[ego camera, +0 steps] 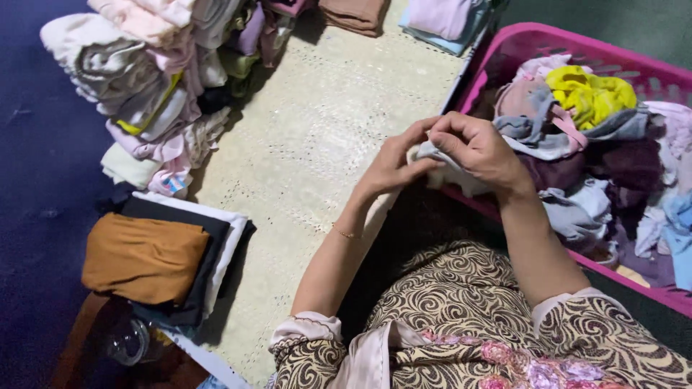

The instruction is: The person is folding various clean laundry items on a flat surface.

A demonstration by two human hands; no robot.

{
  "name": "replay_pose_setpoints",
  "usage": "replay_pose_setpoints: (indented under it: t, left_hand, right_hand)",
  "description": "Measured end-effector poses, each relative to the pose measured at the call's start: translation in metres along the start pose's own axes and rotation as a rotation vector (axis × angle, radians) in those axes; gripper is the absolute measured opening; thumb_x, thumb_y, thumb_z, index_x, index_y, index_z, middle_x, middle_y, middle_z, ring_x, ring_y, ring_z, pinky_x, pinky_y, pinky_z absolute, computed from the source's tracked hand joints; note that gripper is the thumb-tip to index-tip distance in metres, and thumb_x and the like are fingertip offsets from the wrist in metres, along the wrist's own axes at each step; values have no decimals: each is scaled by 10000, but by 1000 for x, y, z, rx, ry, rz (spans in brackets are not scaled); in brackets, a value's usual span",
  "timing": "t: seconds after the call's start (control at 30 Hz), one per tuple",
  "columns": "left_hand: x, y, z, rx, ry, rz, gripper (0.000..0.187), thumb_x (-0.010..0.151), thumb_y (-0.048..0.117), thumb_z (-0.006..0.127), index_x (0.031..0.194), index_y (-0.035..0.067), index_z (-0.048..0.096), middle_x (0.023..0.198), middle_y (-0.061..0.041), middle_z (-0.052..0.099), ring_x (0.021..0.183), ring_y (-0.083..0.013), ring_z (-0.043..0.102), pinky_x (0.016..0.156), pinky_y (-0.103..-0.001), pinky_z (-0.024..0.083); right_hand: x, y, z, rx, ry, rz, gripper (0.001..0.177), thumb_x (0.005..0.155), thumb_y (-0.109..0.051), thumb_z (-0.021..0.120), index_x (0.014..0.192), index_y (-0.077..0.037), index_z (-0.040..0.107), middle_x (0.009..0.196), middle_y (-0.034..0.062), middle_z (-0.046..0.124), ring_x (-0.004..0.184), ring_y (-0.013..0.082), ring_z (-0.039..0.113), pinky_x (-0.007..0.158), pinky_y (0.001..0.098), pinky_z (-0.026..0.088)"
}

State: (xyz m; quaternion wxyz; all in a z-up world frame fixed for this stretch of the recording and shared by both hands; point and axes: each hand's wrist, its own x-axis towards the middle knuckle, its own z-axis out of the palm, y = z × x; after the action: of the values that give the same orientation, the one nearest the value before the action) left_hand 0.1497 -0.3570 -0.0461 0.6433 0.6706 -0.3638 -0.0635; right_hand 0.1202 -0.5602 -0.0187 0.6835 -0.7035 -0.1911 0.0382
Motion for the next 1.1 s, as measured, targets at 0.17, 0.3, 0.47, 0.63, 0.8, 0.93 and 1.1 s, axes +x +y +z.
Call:
replay_pose_setpoints:
  t: [0.17,0.3,0.47,0.63,0.8,0.93,1.1]
  left_hand:
    - [-17,-34,-60,28,55,-207,281,972,70,604,1222,32,727,972,-37,740,852,-120,652,765,-278,529]
    - [-32,-35,-102,-245,345,-77,149,949,38,634,1041,-29,731,893,-50,699,804,-104,607,741,-275,499]
    - [-37,-4,-113,-637,323,58,75,896,94,686,910,59,621,857,-31,649,806,-100,585,780,-236,477]
    - [-44,4,-141,-593,253,-21,150,874,147,728,895,98,588,824,-12,640,753,-95,550,709,-243,431]
    - [-25,38,-145,967,75,-960,581,1040,573,564,758,81,688,734,-123,630,678,-199,468,621,-302,329]
    - [-18,35,-154,1566,519,-84,360,935,495,666,815,174,778,854,-31,675,745,-218,548,638,-404,421]
    - [-19,47,-145,1330,919,189,365,1045,320,662,1084,-42,678,1265,-174,548,1004,-276,602,858,-424,540]
  right_hand:
    - [12,30,-23,-27,1,121,128,1006,-138,679,1042,-17,668,922,-46,638,848,36,565,740,199,466]
    - [21,34,-46,-23,31,213,125,996,-138,702,948,-23,696,883,-38,645,806,43,569,723,215,462]
    - [47,38,-56,110,35,-20,163,1025,-165,747,955,-38,674,913,-23,644,852,53,570,804,203,456]
    - [89,36,-63,462,43,-224,181,1076,-172,795,989,-35,713,972,33,680,868,95,610,812,217,492]
    - [106,50,-90,432,42,-251,199,1052,-217,795,980,-47,721,928,74,709,834,134,655,794,271,550]
    - [110,-11,-46,-89,-64,-276,281,1048,-382,725,919,-133,738,797,13,701,734,75,647,746,277,523]
    - [98,1,-4,-1366,359,-732,248,1058,-415,749,1021,-175,801,773,-5,675,825,174,566,1049,371,279]
